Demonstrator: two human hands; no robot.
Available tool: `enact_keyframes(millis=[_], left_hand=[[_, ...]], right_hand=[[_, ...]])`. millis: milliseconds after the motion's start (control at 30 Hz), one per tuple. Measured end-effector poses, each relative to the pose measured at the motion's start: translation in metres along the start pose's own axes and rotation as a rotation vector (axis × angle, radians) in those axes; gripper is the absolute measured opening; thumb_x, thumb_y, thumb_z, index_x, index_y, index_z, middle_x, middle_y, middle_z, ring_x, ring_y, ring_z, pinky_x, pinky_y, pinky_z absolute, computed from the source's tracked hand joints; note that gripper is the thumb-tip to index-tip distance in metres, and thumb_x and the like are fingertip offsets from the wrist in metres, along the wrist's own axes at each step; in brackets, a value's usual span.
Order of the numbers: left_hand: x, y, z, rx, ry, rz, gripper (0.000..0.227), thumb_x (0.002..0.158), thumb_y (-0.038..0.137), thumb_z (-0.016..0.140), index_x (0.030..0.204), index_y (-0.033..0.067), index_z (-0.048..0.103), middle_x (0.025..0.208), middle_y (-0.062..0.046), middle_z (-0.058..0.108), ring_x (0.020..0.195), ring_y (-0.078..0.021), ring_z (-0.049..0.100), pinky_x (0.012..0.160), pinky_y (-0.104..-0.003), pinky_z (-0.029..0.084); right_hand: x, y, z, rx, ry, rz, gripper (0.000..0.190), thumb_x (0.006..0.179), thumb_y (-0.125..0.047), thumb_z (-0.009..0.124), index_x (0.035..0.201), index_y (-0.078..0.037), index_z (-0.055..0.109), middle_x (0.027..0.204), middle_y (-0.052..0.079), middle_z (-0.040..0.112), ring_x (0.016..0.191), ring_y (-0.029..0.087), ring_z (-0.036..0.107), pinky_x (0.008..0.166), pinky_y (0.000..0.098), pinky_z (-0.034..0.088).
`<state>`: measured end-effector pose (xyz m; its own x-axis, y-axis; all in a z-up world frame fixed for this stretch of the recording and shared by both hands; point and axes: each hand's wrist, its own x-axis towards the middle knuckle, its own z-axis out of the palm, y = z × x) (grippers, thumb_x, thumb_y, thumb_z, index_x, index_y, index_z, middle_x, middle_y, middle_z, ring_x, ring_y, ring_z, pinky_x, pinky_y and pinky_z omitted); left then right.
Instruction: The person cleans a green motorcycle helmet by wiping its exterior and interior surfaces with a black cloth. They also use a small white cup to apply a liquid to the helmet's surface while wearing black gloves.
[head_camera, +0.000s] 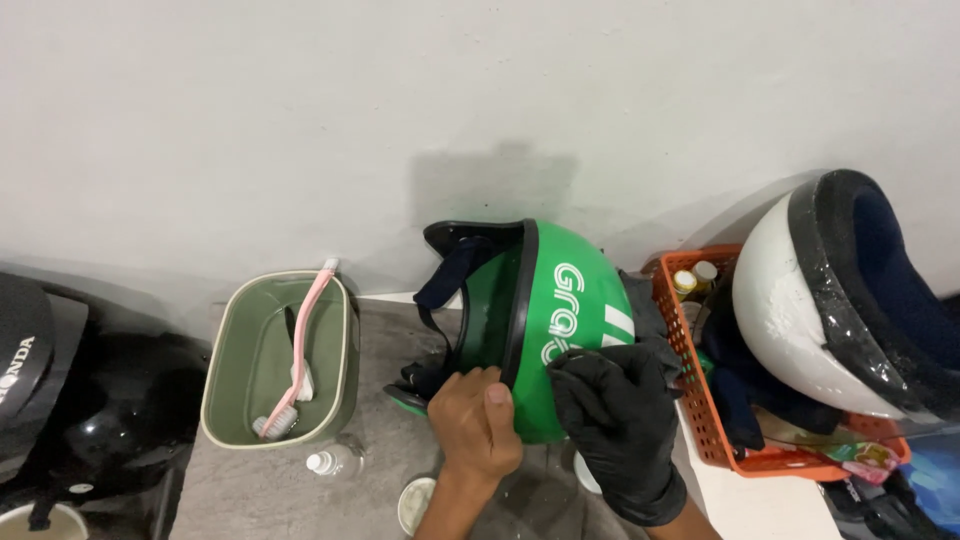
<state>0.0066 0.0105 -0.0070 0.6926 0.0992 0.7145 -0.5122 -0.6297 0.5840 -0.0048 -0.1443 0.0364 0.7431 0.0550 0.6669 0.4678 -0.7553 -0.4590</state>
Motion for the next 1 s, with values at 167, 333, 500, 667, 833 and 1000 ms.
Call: enact_keyframes(millis=[167,333,500,667,833,1000], left_hand=[[-0.001,0.000,0.002,-0.002,-0.004,-0.003,0.058,0.109,0.032,0.019,0.056,0.0119,0.035,0.053,-0.002,0.036,0.044,-0.0229,0.032,0.048,-0.039,0.022],[0.000,-0.002,-0.001,0.054,-0.046,-0.017,0.056,0.108,0.035,0.018,0.062,0.0118,0.039,0.056,-0.005,0.041,0.046,-0.0283,0.037,0.049,-0.042,0.026],[0.004,-0.003,-0.001,0.026,-0.058,0.007,0.056,0.108,0.031,0.019,0.060,0.0116,0.037,0.055,-0.003,0.039,0.044,-0.0250,0.034,0.049,-0.040,0.025],[0.002,0.001,0.000,0.033,-0.049,0.045,0.052,0.108,0.027,0.022,0.061,0.0108,0.037,0.057,-0.004,0.039,0.046,-0.0256,0.034,0.049,-0.041,0.024],[0.006,-0.002,-0.003,-0.008,-0.040,0.036,0.053,0.108,0.028,0.020,0.060,0.0105,0.035,0.058,-0.005,0.038,0.047,-0.0268,0.034,0.050,-0.042,0.025],[0.006,0.005,-0.001,0.028,-0.045,0.001,0.053,0.107,0.031,0.021,0.061,0.0113,0.038,0.055,-0.005,0.040,0.045,-0.0273,0.035,0.049,-0.042,0.025]], right_hand=[[0.032,-0.009,-0.005,-0.056,-0.005,-0.071,0.008,0.089,-0.018,0.075,0.096,-0.015,0.076,0.103,0.003,0.070,0.093,0.025,0.064,0.082,0.0379,0.053],[0.019,-0.011,-0.004,-0.103,-0.078,0.031,0.013,0.089,-0.023,0.072,0.101,-0.021,0.076,0.111,-0.008,0.075,0.102,0.022,0.061,0.080,0.0386,0.052],[0.014,-0.002,0.003,-0.088,-0.043,0.024,0.001,0.086,-0.020,0.077,0.085,-0.020,0.077,0.095,-0.003,0.069,0.093,0.021,0.065,0.071,0.0379,0.054],[0.033,-0.017,0.001,-0.106,-0.078,0.281,0.007,0.085,-0.023,0.075,0.083,-0.018,0.071,0.085,0.000,0.062,0.088,0.025,0.062,0.069,0.0434,0.047],[0.022,-0.010,-0.002,-0.063,-0.055,0.016,0.012,0.091,-0.022,0.071,0.100,-0.017,0.077,0.107,-0.007,0.076,0.097,0.024,0.061,0.085,0.0365,0.053],[0.038,-0.020,-0.001,-0.049,-0.007,0.242,0.012,0.084,-0.021,0.078,0.091,-0.014,0.072,0.085,0.007,0.057,0.085,0.027,0.064,0.073,0.0441,0.046]])
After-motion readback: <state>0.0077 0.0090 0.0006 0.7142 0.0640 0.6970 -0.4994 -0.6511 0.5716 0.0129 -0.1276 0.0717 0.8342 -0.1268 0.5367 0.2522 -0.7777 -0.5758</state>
